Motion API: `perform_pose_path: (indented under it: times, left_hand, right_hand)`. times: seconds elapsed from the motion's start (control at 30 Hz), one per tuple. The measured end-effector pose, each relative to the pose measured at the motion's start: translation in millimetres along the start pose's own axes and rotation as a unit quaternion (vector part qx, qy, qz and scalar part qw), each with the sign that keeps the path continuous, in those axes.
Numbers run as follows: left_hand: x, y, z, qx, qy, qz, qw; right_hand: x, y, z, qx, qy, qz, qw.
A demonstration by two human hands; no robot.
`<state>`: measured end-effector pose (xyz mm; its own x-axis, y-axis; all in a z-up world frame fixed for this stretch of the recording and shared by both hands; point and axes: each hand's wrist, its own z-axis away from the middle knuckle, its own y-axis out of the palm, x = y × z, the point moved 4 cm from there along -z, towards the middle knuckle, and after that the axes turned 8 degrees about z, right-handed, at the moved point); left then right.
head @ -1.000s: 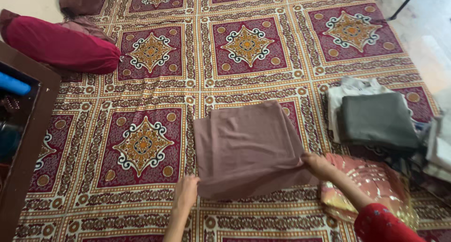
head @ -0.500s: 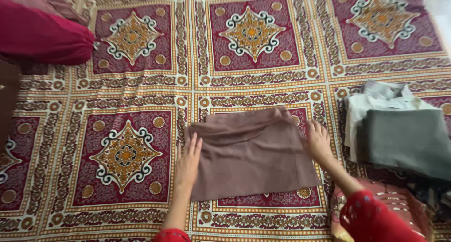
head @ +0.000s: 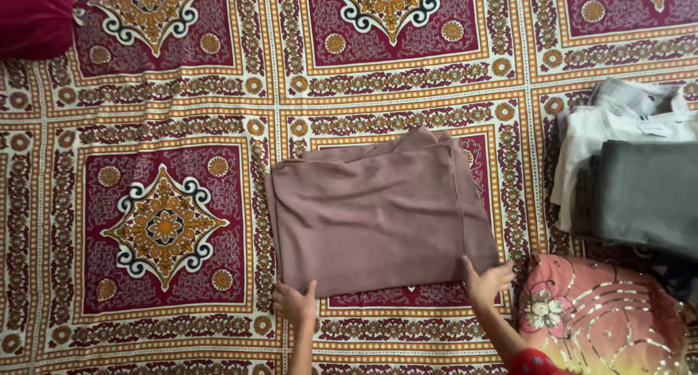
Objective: The person folds a white shirt, a pair of grey trousers, a yellow and pink patterned cloth, and a brown cloth on a patterned floor. The person stacks the folded items together.
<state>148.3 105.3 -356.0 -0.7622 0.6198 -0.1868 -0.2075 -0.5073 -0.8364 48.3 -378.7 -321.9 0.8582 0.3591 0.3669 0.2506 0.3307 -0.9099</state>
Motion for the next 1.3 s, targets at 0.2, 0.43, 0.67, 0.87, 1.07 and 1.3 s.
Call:
perform_pose_path:
  times: [0.2,0.43,0.67,0.87,1.07,1.3]
  left_hand:
    - [-76.5,-38.6,49.2,0.033,0.041,0.374,0.926]
    - [-266.9,-28.5,216.2,0.200,0.384,0.275,0.859]
    - [-288.9,57.2,312.6,0.384,0.480,0.137,0.777]
    - [-201.3,67.6,232.8,0.118,0.292,0.099,0.944]
    - [-183.6,57.6,199.2,0.149,0.257,0.140,0.945]
    - [-191.1,76.8,185.4,0.217,0.156,0.225,0.937]
  right_hand:
    - [6.2,15.8,-24.0,0.123,0.099,-0.164,0.974]
    - [-5.3,9.0,-31.1,0.218,0.094,-0.180,0.955]
    - [-16.5,6.9,-37.4,0.341,0.137,-0.393,0.843]
    - [-36.6,10.3,-44.1,0.220,0.241,-0.389,0.861]
    - [-32.1,-13.2,-38.3,-0.043,0.018,-0.091,0.995]
    - [-49.9,-6.8,-48.1,0.186,0.222,-0.469,0.834]
